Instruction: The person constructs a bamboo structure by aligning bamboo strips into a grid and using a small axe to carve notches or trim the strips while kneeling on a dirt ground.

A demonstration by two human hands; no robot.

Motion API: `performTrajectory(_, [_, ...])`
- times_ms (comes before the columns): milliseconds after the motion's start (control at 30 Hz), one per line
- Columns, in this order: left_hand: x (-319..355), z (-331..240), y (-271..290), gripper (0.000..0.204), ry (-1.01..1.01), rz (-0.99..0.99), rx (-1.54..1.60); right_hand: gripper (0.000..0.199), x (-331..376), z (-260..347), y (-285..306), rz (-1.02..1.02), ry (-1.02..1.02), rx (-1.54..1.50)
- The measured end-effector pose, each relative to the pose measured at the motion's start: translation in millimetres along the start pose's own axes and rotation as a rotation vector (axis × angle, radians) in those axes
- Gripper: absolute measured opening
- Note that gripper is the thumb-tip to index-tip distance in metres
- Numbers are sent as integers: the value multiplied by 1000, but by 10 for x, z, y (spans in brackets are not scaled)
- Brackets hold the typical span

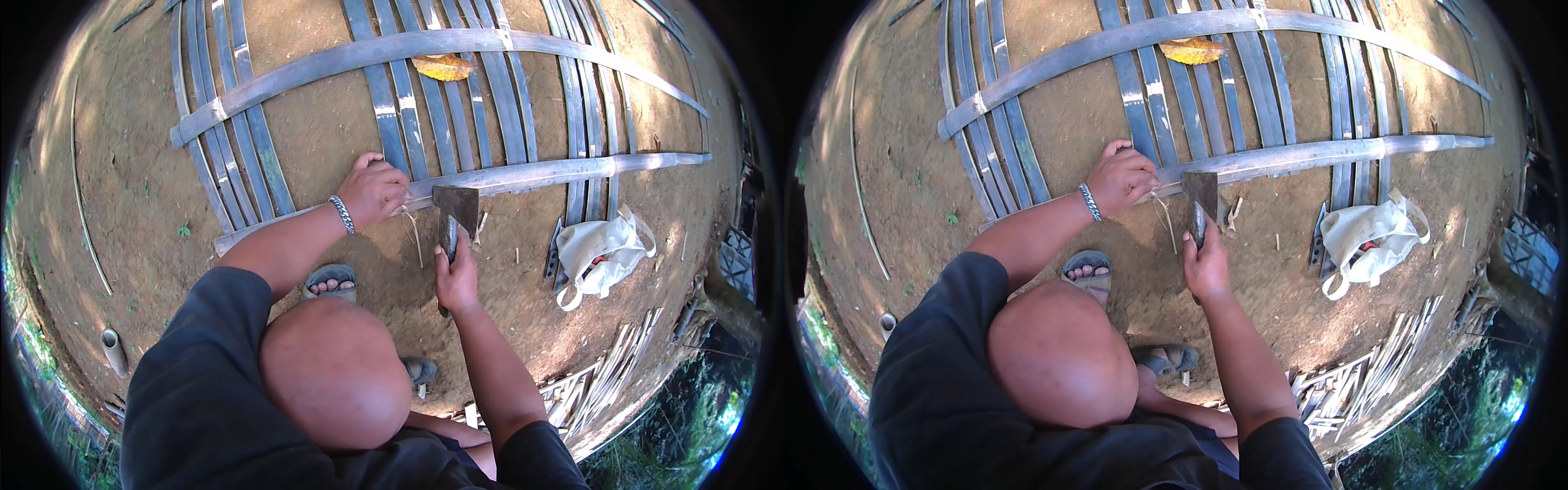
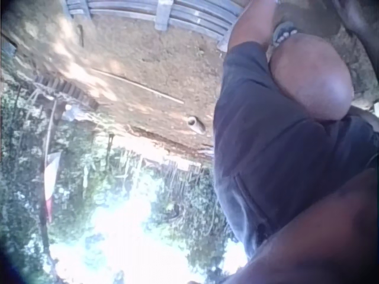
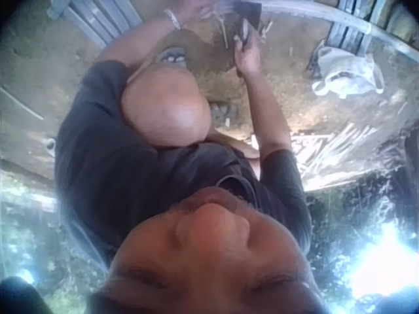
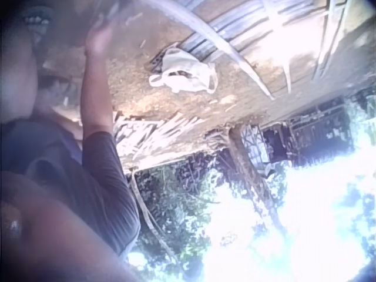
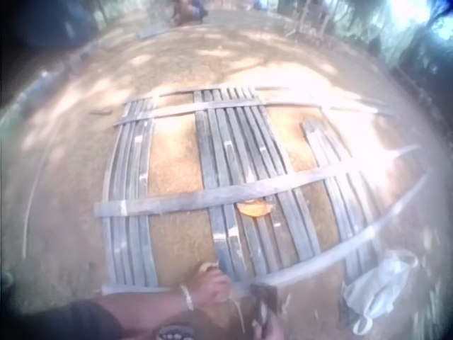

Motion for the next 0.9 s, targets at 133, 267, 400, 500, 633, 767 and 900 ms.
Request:
performTrajectory(133, [12, -20, 26, 9, 35, -4, 10, 51, 169, 88, 9, 95, -15, 23])
performTrajectory(267, [-1, -9, 27, 10, 26, -19, 55, 47, 303, 132, -88, -18, 197, -40])
performTrajectory(400, [2, -9, 36, 9, 26, -19, 48, 48, 98, 60, -217, 35, 54, 131])
performTrajectory(500, [23, 17, 35, 7, 47, -32, 50, 49, 149, 126, -114, 32, 29, 34])
performTrajectory(633, [6, 11, 30, 14, 102, -11, 42, 51, 230, 28, -145, -108, 300, 11])
performTrajectory(767, [149, -65, 90, 30, 288, -27, -101, 54, 114, 94, -277, 58, 105, 114])
performTrajectory(900, [491, -167, 157, 39, 351, -83, -276, 54, 265, 204, -217, 36, 103, 34])
Point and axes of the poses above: each hand's wrist, its own x-axis away from the middle knuckle, its own y-axis out of the back of the hand, z = x × y, the point moved 5 cm from there along -x, towards the middle knuckle, and after that the axes turned 7 degrees about -y, right-handed, at the moved point
